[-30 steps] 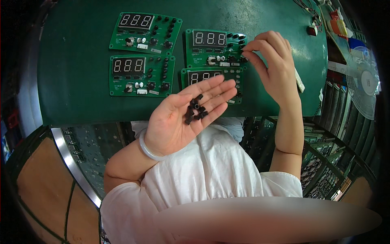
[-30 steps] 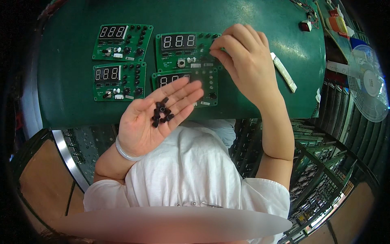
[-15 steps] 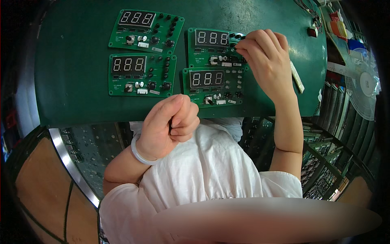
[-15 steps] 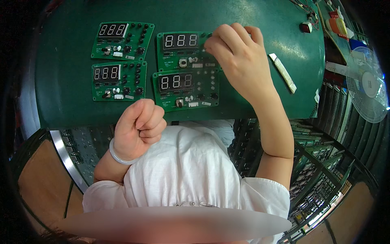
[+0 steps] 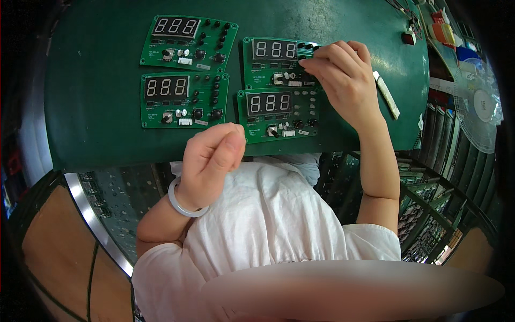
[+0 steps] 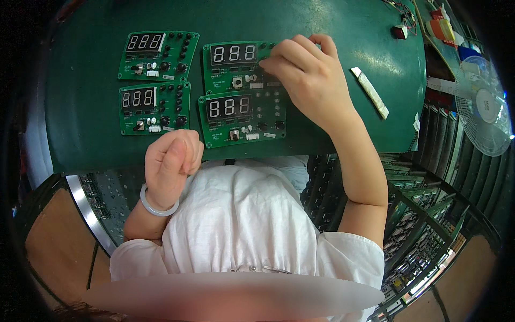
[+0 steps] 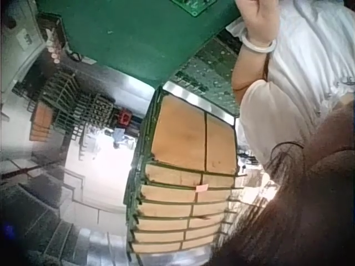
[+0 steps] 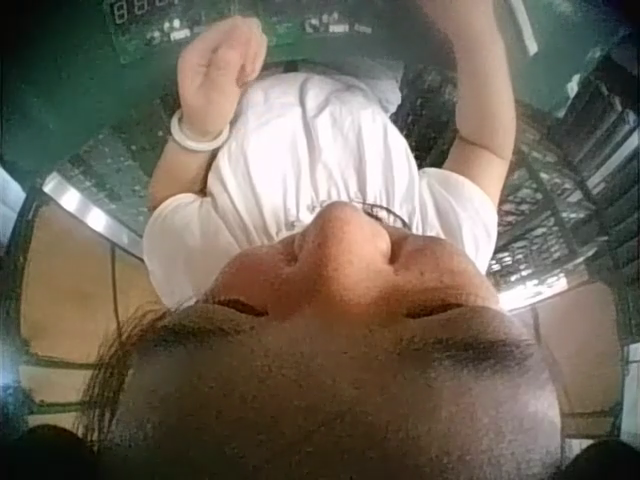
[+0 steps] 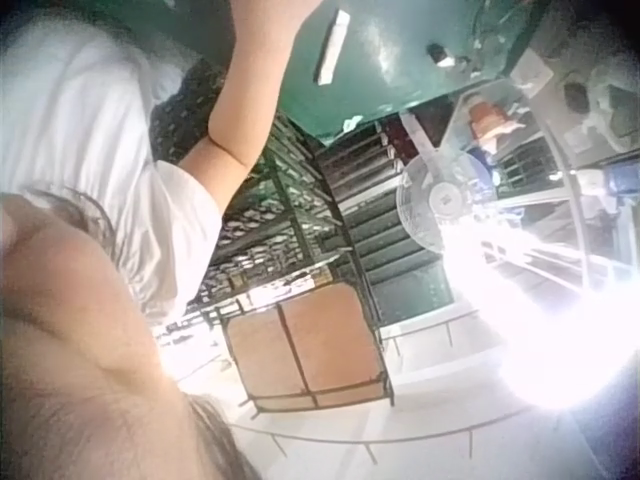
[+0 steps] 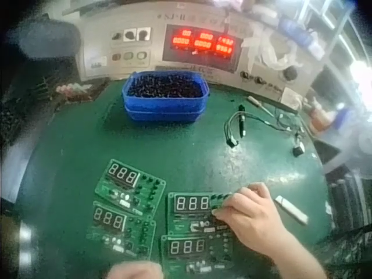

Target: The person inserts small electronic components into designated slots on printed circuit boards by hand.

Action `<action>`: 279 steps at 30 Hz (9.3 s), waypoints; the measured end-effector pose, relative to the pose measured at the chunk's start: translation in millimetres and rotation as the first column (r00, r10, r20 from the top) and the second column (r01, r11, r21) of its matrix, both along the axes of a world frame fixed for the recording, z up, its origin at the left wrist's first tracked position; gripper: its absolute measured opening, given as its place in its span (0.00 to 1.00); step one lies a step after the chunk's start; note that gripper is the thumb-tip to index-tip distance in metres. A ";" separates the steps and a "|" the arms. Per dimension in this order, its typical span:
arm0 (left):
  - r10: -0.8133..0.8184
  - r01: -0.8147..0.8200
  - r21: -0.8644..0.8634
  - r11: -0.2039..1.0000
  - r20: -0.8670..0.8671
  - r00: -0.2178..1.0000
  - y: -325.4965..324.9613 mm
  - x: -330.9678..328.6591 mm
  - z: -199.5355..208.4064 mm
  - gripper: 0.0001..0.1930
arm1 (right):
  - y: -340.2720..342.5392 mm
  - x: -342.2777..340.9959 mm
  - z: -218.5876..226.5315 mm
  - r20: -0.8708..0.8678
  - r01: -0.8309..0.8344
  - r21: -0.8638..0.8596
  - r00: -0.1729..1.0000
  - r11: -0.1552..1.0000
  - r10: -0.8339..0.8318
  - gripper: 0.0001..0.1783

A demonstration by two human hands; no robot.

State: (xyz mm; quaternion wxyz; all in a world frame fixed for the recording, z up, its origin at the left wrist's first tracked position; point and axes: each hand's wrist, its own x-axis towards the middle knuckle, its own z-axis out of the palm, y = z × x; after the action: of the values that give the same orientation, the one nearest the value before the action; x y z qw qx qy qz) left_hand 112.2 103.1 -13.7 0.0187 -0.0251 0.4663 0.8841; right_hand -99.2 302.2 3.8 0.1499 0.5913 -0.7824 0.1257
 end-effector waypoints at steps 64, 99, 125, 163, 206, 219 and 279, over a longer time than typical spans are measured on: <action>-0.187 -0.088 -0.893 -0.442 -0.004 0.982 36.0 -103.4 36.6 0.21 | -7.1 58.6 -13.3 0.132 0.442 -0.017 0.890 0.897 -0.436 0.25; -0.419 0.194 0.811 0.552 0.068 0.905 88.2 -19.0 -5.1 0.29 | 71.0 123.6 24.5 0.523 0.319 -0.158 0.829 0.935 -0.195 0.14; -0.383 0.104 0.713 0.693 0.242 0.891 88.8 -16.7 1.8 0.28 | 59.6 126.4 13.2 0.442 0.242 -0.284 0.892 0.928 -0.097 0.15; -0.496 0.146 0.842 0.520 0.158 0.854 94.8 -13.7 -15.1 0.23 | 62.3 118.3 39.7 0.397 -0.001 0.159 0.915 0.987 -0.063 0.16; -0.430 0.406 0.143 0.903 0.284 0.857 36.1 5.5 17.7 0.21 | -0.6 46.0 0.6 0.226 0.073 0.077 0.970 0.994 -0.088 0.06; 0.046 0.021 -0.691 0.722 0.078 0.996 9.8 -33.6 42.6 0.10 | 14.4 19.9 15.6 0.497 -0.020 -0.032 0.867 0.999 0.033 0.06; -0.359 -0.294 -0.954 -0.063 -0.253 0.898 21.3 -89.8 8.0 0.11 | 31.3 44.0 -9.8 0.843 0.407 -0.297 0.537 0.863 0.037 0.10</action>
State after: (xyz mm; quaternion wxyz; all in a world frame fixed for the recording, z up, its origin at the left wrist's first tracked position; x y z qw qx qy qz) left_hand 22.4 124.3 -5.8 -0.0882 0.1802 0.9505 0.2371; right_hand -55.2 333.5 -6.0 -0.0859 0.3188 -0.7656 0.5522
